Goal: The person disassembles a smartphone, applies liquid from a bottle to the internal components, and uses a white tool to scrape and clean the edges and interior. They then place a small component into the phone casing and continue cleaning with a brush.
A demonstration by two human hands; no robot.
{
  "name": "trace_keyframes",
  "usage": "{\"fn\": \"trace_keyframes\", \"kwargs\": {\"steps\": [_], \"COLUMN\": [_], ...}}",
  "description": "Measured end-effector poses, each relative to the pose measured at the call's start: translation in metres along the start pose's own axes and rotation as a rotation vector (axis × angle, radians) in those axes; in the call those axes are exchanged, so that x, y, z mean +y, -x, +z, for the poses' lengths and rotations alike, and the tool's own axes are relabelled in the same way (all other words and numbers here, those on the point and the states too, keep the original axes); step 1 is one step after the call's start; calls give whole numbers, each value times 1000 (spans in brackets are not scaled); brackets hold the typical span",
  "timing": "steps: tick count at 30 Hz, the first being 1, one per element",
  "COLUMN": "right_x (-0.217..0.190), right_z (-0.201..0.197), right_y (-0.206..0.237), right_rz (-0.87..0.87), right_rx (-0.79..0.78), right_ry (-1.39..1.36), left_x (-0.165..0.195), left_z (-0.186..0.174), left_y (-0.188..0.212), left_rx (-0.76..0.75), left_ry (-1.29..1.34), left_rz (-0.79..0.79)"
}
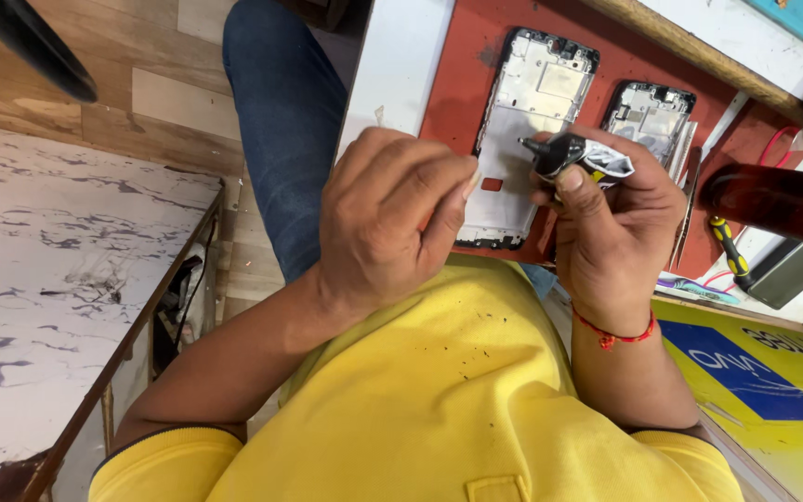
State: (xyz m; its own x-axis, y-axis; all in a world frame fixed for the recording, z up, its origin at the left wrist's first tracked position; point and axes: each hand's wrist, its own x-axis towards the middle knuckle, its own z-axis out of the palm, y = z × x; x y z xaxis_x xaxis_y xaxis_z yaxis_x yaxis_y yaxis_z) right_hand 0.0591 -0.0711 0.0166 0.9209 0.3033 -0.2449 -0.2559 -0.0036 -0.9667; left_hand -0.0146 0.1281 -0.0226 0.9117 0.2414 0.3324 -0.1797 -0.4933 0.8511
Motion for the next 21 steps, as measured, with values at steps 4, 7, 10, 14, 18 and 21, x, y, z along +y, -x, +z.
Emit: {"fn": "trace_keyframes", "kwargs": {"steps": [4,7,10,14,18,21], "right_x": [2,2,0,-3,-4,-3], "right_z": [-4,-3,-2,-4,-4,-5], "right_y": [4,9,13,17,22,25], "right_rz": [65,82,82,94,79,79], "right_rx": [-31,-43,-52,-81,-99,-113], "right_ry": [-72,-71,-33,-77,-59,-113], "left_x": [1,3,8,13,14,11], "left_z": [-4,-3,-2,-4,-4,3], "left_y": [-6,-10,-12,-11,-8,-7], "left_rx": [10,37,39,32,33,19], "left_ry": [4,-33,-40,-66,-93,-82], "left_rz": [27,121,169,190,214,233]}}
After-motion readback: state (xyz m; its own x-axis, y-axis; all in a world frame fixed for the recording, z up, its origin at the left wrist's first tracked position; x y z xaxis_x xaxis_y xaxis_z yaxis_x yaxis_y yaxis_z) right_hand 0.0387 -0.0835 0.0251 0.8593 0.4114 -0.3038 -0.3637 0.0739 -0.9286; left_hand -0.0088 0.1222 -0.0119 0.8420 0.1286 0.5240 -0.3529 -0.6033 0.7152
